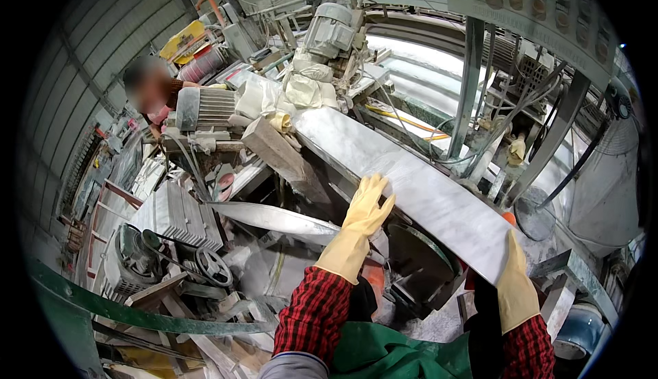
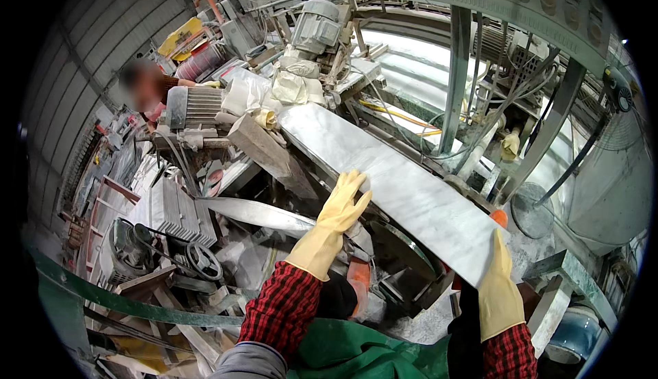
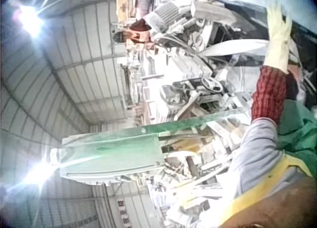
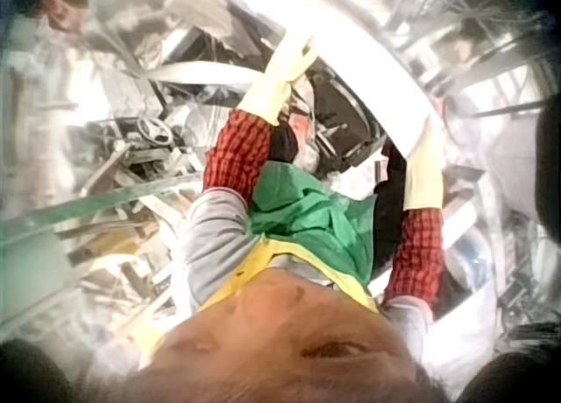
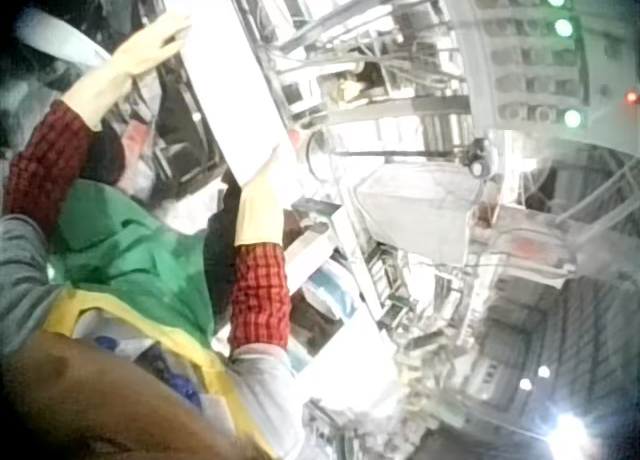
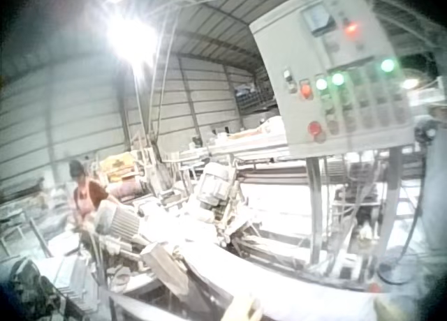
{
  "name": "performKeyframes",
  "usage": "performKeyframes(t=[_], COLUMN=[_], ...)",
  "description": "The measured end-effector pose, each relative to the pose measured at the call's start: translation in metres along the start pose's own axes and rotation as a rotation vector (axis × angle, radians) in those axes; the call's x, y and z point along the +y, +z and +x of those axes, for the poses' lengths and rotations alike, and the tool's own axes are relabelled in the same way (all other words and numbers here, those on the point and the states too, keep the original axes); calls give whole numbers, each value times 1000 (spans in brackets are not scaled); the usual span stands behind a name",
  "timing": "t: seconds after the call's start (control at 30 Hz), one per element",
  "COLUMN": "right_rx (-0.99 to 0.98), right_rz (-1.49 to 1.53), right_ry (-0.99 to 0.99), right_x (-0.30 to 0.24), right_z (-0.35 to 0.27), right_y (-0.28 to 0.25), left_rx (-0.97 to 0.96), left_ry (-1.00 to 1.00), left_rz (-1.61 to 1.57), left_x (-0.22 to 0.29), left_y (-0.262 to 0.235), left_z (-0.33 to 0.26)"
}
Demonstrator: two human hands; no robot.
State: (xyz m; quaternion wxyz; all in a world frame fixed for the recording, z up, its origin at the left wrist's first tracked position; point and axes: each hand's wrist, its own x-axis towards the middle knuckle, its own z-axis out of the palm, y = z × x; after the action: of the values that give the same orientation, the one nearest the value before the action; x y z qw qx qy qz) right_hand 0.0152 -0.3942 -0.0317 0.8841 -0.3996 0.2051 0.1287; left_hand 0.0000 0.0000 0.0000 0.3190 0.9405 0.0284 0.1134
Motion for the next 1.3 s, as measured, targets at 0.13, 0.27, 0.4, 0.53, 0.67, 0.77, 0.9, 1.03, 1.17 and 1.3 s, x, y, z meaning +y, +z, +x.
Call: performKeyframes(t=[0.13, 0.27, 0.4, 0.53, 0.67, 0.77, 0.9, 1.03, 1.17, 1.3], right_rx=[111, 116, 162, 155, 204, 287, 346, 201, 157, 158], right_rz=[-40, -95, -81, -37, -164, -206, -313, -277, -269, -381], right_ry=[9, 21, 18, -36, -25, -163, -224, -248, -226, -172], right_x=[-8, -2, 3, 7, 8, 18, 18, 17, 13, 6], right_z=[1, 2, 0, 2, 14, 28, 31, 20, 13, 9], right_y=[2, 5, 13, 19, 8, 4, 9, 22, 29, 30], left_rx=[43, 113, 208, 118, 130, 161, 165, 116, 0, 60], left_ry=[15, 66, 198, 171, 174, 197, 181, 288, 476, 426], left_rz=[21, 81, 180, 183, 235, 202, 225, 283, 233, 299], left_x=[7, 6, 14, 20, 24, 26, 31, 44, 57, 56], left_y=[5, 2, -2, -10, -12, -12, -15, -23, -17, -13], left_z=[-2, -8, -11, -11, -11, -13, -14, -16, -17, -15])
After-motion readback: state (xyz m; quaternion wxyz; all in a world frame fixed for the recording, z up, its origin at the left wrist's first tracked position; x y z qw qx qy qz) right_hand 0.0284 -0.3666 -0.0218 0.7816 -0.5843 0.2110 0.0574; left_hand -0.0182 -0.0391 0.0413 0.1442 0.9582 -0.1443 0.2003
